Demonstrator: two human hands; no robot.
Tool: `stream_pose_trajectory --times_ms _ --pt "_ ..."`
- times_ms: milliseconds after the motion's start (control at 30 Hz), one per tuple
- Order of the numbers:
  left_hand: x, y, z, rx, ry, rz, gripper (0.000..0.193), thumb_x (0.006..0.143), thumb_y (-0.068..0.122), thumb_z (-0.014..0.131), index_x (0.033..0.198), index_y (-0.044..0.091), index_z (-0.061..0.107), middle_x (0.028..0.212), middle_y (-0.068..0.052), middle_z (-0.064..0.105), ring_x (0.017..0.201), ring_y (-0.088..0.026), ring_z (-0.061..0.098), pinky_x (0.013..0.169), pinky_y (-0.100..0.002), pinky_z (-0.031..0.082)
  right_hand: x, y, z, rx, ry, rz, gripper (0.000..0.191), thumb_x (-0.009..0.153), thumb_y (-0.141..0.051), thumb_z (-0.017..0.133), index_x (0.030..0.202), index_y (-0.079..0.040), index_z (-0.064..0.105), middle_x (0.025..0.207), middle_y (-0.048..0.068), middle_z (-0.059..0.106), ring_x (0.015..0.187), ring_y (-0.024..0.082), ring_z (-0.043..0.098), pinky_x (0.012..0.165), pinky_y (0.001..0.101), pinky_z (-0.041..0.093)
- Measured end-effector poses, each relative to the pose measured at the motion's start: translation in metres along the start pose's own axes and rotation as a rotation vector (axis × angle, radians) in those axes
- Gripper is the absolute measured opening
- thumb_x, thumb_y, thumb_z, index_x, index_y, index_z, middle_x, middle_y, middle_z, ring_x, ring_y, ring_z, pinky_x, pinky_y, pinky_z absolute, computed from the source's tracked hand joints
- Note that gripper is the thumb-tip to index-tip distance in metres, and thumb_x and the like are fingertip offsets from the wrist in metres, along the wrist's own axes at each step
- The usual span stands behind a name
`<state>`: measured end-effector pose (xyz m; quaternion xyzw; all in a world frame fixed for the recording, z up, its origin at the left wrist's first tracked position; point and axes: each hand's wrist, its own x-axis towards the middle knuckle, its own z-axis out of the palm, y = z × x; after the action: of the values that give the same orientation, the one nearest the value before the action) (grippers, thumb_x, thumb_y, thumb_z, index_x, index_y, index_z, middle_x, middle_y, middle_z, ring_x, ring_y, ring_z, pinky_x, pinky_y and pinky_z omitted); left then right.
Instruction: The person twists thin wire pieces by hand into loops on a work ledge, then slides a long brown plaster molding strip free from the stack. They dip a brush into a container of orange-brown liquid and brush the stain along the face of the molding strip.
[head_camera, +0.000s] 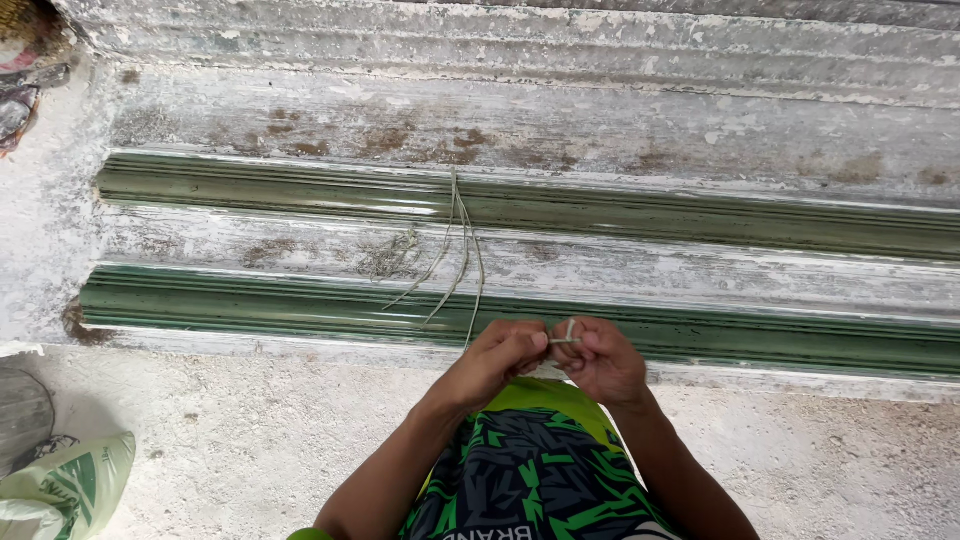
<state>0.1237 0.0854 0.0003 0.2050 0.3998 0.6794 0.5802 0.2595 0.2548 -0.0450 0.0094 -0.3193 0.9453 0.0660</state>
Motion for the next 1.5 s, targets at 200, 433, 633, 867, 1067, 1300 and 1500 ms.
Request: stream_pose_trajectory --times_ms 200,433,633,867,1067,1300,1500 --pt "-0.006 0.010 0.009 0.250 -0.009 0.146 0.032 0.106 0.023 0.053 0.079 0.006 0.052 0.080 0.001 0.047 0.074 -0.008 0.041 0.067 -0.027 0.033 0.006 -0.004 0.006 -0.058 0.020 -0.043 0.039 0.109 -0.032 0.050 0.082 -0.006 0.058 0.076 0.003 0.048 0.069 0.016 0.043 0.065 0.0305 0.038" --pt "0.003 -0.002 0.011 0.433 0.304 0.116 0.015 0.099 0.007 0.054 0.108 0.000 0.064 0.092 -0.005 0.066 0.083 -0.011 0.058 0.072 -0.028 0.047 0.007 0.017 0.006 -0.407 0.290 -0.054 0.025 0.109 -0.013 0.048 0.118 -0.001 0.068 0.097 0.006 0.069 0.087 0.012 0.059 0.082 0.0308 0.048" --pt "0.005 -0.004 0.000 0.031 0.288 0.223 0.019 0.112 0.013 0.044 0.114 0.002 0.059 0.112 -0.010 0.067 0.110 -0.016 0.062 0.103 -0.033 0.049 0.006 0.022 -0.004 -0.090 0.294 -0.166 0.019 0.107 -0.012 0.056 0.119 -0.005 0.069 0.105 0.007 0.072 0.105 0.018 0.064 0.097 0.0366 0.051" --pt "-0.025 0.027 0.029 0.138 -0.161 0.365 0.025 0.112 0.013 0.045 0.127 0.005 0.062 0.136 -0.012 0.061 0.138 -0.023 0.054 0.121 -0.041 0.041 0.007 0.019 -0.005 0.166 0.266 -0.131 0.018 0.105 -0.022 0.069 0.118 -0.010 0.070 0.100 0.003 0.072 0.107 0.020 0.063 0.093 0.0333 0.051" --pt "-0.022 0.010 0.028 0.407 -0.150 0.391 0.022 0.115 0.014 0.053 0.130 0.006 0.068 0.130 -0.012 0.063 0.112 -0.019 0.064 0.097 -0.035 0.056 0.009 0.014 0.008 0.168 0.217 -0.202 0.012 0.101 -0.021 0.073 0.108 -0.013 0.069 0.098 0.003 0.072 0.104 0.019 0.062 0.088 0.0322 0.053" --pt "0.003 -0.026 0.002 -0.377 0.225 0.491 0.022 0.123 0.008 0.050 0.139 -0.002 0.062 0.111 -0.013 0.062 0.082 -0.011 0.061 0.064 -0.023 0.048 -0.004 0.012 0.032 -0.483 -0.019 -0.293 0.009 0.101 -0.016 0.073 0.102 -0.013 0.064 0.094 0.006 0.069 0.099 0.015 0.065 0.088 0.0322 0.056" --pt "0.001 -0.014 0.010 -0.019 0.342 0.239 0.028 0.113 0.018 0.033 0.121 0.001 0.055 0.125 -0.011 0.066 0.114 -0.016 0.065 0.095 -0.032 0.057 0.002 0.002 0.015 -0.473 0.240 -0.462 0.010 0.105 -0.016 0.068 0.098 -0.013 0.061 0.089 0.008 0.068 0.086 0.016 0.064 0.078 0.0304 0.053"
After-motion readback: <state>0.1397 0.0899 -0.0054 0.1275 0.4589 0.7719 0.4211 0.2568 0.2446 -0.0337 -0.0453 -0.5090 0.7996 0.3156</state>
